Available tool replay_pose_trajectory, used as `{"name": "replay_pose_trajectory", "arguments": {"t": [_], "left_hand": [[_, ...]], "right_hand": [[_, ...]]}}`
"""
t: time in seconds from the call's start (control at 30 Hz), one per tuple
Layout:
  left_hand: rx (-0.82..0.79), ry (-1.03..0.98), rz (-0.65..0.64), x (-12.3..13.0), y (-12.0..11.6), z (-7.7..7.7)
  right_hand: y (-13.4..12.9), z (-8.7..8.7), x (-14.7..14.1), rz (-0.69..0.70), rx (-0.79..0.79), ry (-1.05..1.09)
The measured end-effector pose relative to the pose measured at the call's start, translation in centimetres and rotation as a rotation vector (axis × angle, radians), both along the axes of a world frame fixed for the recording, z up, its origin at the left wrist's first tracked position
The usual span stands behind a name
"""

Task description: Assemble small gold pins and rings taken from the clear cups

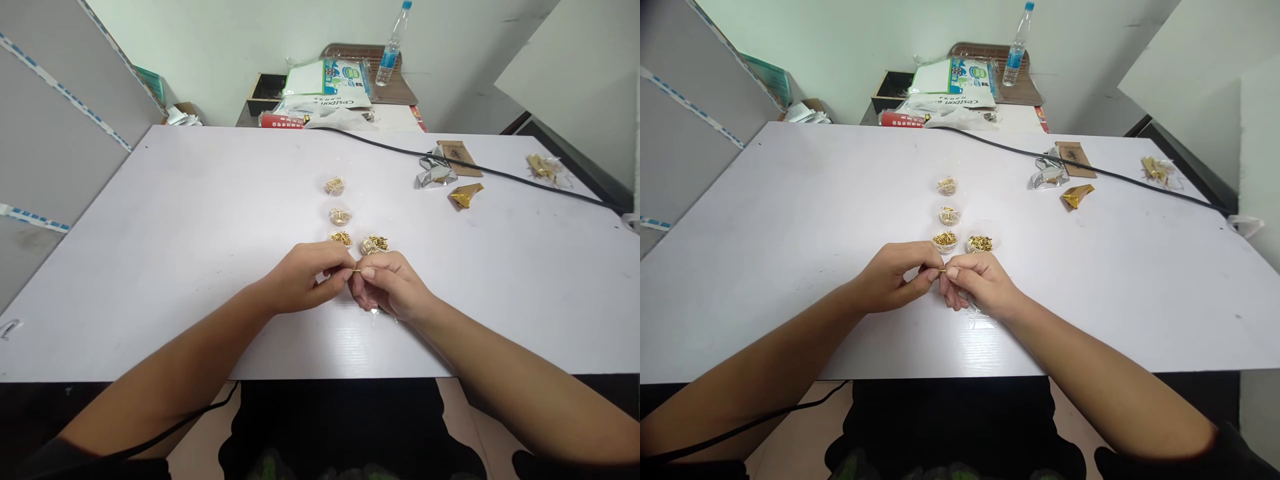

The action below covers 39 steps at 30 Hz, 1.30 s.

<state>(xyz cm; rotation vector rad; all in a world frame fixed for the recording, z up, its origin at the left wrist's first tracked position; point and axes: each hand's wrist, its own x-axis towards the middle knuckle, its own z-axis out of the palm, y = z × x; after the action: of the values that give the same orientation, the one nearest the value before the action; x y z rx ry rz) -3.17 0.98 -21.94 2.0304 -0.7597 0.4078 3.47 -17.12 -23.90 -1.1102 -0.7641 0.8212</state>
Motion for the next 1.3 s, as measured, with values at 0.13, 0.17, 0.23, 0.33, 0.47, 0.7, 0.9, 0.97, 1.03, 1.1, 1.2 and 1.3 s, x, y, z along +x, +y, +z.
{"name": "replay_pose_trajectory", "arguments": {"t": [0.13, 0.17, 0.23, 0.33, 0.47, 0.7, 0.9, 0.97, 1.03, 1.1, 1.2, 1.3], "left_hand": [[0.004, 0.006, 0.014, 0.0, 0.0, 0.0], [0.008, 0.009, 0.017, 0.0, 0.0, -0.1], [0.016, 0.016, 0.022, 0.0, -0.1, -0.1], [0.015, 0.011, 0.027, 0.1, -0.1, -0.1], [-0.048, -0.005, 0.066, -0.1, 0.0, 0.4], [-0.273, 0.242, 0.006, -0.9, -0.9, 1.3], [-0.331, 0.342, -0.04, -0.9, -1.8, 2.9], [-0.205, 0.265, 0.021, -0.5, -1.5, 4.0], [-0.061, 0.14, 0.177, 0.1, -0.8, 5.2], [0.122, 0.041, 0.309, 0.9, 0.0, 6.1], [0.457, 0.06, 0.381, 2.3, 1.0, 6.8], [0.651, 0.066, 0.423, 3.7, 1.5, 7.2]], "right_hand": [[0.0, 0.0, 0.0, -0.012, -0.018, 0.007], [0.0, -0.1, 0.0, -0.015, -0.025, 0.01], [0.0, -0.2, 0.1, -0.011, -0.032, 0.019], [0.1, -0.3, 0.0, -0.003, -0.02, 0.043], [0.1, 0.2, -0.5, -0.011, 0.085, 0.022], [0.0, 1.8, -1.7, -0.391, 0.158, -0.452], [-0.5, 3.9, -0.6, -0.272, 0.236, -0.384], [-1.3, 5.2, 0.6, -0.307, 0.22, -0.408], [-2.3, 6.2, 2.2, -0.325, 0.238, -0.422], [-3.2, 6.6, 3.9, -0.446, 0.219, -0.436], [-4.2, 5.6, 6.1, -0.603, 0.164, -0.429], [-4.5, 3.4, 7.3, -0.666, 0.113, -0.432]]}}
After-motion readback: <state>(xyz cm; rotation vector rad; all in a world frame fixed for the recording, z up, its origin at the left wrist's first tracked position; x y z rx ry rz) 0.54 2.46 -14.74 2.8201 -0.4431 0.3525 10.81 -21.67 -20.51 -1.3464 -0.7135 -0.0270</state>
